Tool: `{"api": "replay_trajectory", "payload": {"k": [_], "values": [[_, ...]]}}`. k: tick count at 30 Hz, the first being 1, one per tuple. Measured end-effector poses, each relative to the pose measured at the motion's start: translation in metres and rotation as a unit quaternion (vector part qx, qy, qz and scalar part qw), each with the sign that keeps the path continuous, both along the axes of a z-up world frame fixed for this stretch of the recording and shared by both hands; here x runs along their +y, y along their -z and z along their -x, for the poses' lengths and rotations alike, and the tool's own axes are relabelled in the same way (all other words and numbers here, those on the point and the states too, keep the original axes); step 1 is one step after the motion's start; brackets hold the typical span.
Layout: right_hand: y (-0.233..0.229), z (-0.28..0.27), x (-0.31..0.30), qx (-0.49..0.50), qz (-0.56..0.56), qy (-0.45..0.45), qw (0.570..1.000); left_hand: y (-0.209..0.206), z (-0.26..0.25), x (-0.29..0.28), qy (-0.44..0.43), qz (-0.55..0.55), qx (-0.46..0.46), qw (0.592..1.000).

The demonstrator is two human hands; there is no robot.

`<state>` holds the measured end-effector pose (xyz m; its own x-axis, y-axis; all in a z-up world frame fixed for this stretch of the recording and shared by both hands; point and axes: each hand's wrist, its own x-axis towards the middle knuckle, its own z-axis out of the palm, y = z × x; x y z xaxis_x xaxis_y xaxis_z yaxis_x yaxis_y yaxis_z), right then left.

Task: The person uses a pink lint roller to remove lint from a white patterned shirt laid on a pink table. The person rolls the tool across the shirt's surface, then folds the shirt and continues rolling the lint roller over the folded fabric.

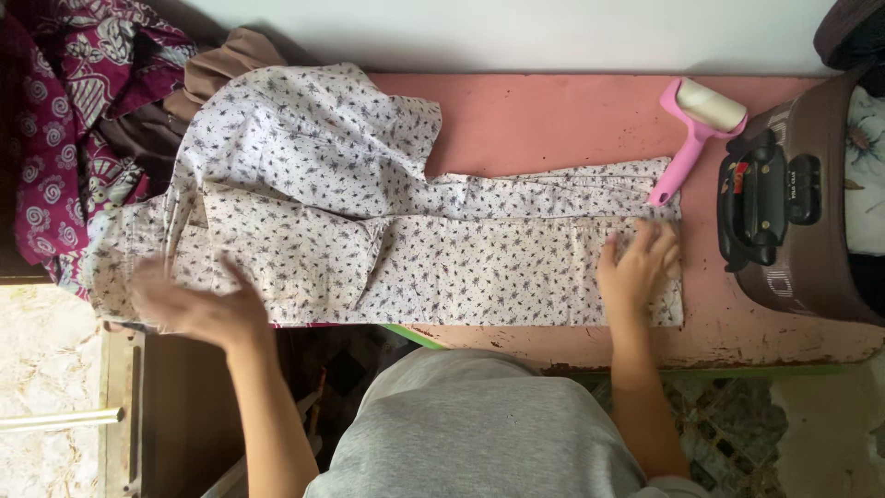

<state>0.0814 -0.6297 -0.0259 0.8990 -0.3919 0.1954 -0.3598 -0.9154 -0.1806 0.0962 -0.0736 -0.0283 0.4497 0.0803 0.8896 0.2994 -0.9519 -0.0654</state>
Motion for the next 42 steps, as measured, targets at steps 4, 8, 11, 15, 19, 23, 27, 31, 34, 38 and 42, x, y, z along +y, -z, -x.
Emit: {"api": "replay_trajectory", "payload": {"k": [4, 8, 11, 15, 19, 23, 27, 31, 34, 38, 42], "values": [[-0.004, -0.043, -0.014, -0.009, 0.01, -0.183, 0.983, -0.009, -0.044, -0.056, 0.239, 0.139, 0.426, 0.861], [0.004, -0.069, -0.04, 0.014, -0.008, -0.164, 0.986, -0.032, -0.075, -0.069, 0.164, 0.135, 0.409, 0.888], [0.004, -0.08, -0.07, 0.001, 0.02, -0.112, 0.993, -0.032, -0.08, -0.071, 0.136, 0.197, 0.415, 0.878], [0.009, -0.079, -0.087, -0.031, -0.06, -0.068, 0.995, -0.009, -0.079, -0.066, 0.105, 0.174, 0.39, 0.898], [0.016, -0.086, -0.082, -0.084, -0.078, -0.037, 0.993, 0.006, -0.108, -0.059, 0.044, 0.216, 0.31, 0.925], [0.023, -0.1, -0.078, -0.116, -0.145, -0.008, 0.983, -0.011, -0.14, -0.054, 0.077, 0.065, 0.118, 0.988], [0.019, -0.113, -0.076, -0.159, -0.286, 0.013, 0.945, -0.047, -0.163, -0.056, 0.108, 0.057, 0.181, 0.976], [0.001, -0.11, -0.074, -0.226, -0.418, -0.054, 0.878, -0.07, -0.176, -0.047, 0.129, 0.117, 0.315, 0.933], [-0.018, -0.1, -0.08, -0.161, -0.287, -0.209, 0.921, -0.076, -0.184, -0.036, 0.162, 0.168, 0.373, 0.898], [-0.03, -0.098, -0.085, -0.07, -0.168, -0.26, 0.948, -0.08, -0.186, -0.028, 0.228, 0.132, 0.269, 0.926], [-0.029, -0.096, -0.089, -0.063, -0.205, -0.263, 0.941, -0.086, -0.18, -0.021, 0.321, 0.324, 0.173, 0.873]]}}
